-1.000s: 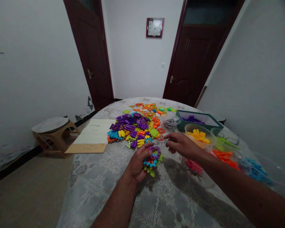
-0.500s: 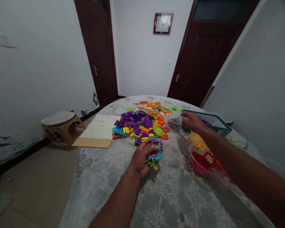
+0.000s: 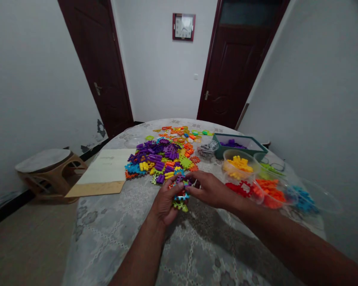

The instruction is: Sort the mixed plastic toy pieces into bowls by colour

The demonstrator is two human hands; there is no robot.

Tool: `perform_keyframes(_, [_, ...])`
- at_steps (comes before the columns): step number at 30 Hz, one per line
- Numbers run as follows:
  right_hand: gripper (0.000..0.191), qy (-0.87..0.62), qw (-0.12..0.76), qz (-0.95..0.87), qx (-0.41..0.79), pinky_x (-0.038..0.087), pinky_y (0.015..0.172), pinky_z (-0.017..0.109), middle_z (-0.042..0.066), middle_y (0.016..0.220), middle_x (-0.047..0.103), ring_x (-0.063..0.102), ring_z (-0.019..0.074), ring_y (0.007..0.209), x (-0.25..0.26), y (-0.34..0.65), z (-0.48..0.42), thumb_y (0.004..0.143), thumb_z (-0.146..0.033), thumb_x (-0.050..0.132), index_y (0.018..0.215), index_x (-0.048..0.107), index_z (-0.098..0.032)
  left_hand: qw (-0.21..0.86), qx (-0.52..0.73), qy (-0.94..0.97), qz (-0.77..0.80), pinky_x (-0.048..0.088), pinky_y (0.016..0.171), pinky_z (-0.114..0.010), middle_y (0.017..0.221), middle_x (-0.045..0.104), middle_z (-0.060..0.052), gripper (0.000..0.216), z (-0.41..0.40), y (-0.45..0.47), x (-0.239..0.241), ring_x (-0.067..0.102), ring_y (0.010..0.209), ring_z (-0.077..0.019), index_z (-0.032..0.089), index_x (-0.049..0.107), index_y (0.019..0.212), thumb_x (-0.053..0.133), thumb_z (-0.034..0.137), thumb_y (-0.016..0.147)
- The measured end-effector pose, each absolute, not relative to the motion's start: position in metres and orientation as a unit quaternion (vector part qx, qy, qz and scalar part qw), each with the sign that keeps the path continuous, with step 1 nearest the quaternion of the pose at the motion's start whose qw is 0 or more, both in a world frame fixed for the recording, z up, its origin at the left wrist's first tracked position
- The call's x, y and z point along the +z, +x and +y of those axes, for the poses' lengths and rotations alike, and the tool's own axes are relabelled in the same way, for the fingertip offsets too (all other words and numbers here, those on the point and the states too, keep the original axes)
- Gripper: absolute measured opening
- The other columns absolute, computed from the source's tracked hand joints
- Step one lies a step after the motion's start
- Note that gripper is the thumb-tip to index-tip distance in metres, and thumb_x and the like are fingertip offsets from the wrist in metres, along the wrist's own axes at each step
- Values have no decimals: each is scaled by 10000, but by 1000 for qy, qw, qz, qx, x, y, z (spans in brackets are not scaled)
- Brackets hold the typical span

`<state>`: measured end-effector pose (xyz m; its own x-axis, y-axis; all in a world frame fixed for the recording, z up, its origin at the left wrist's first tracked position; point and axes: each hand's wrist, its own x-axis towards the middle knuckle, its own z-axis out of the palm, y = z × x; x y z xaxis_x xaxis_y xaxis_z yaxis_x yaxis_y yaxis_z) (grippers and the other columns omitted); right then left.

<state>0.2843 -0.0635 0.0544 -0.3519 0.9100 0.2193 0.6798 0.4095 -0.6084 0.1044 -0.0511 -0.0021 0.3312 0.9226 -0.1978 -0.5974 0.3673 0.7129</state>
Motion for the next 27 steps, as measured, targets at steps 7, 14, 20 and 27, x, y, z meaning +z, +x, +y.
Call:
perform_keyframes(7, [259, -514, 362, -744, 227, 530, 777, 310, 53, 1078, 718, 658, 177, 887, 47, 289, -67, 960, -288, 651, 1204, 730, -253, 759, 495, 279, 316, 560, 548, -278, 938, 736, -57, 763, -55, 105, 2, 675, 647, -168, 201, 591, 1392, 839, 111, 676])
perform_keyframes(14, [245, -575, 291, -751, 140, 524, 775, 327, 60, 1048, 744, 668, 202, 854, 73, 340, -55, 952, -329, 653, 1148, 770, -239, 748, 493, 274, 350, 556, 513, -268, 1120, 743, -105, 505, -52, 106, -3, 700, 689, -171, 183, 661, 1152, 832, 141, 679])
perform_keyframes(20, [316, -704, 282, -651, 33, 519, 896, 408, 173, 1109, 758, 700, 317, 1007, 106, 426, 7, 963, -329, 612, 1166, 763, -140, 744, 495, 286, 345, 540, 481, -266, 965, 727, -70, 420, -54, 108, -5, 662, 626, -153, 174, 680, 1070, 863, 208, 692])
perform_keyframes(27, [429, -721, 297, -623, -66, 496, 1062, 497, 192, 1325, 700, 666, 355, 1185, 105, 441, 26, 969, -319, 618, 1367, 663, -166, 745, 496, 278, 350, 524, 471, -258, 831, 680, -32, 421, -54, 107, -5, 642, 634, -163, 183, 672, 1055, 880, 254, 696])
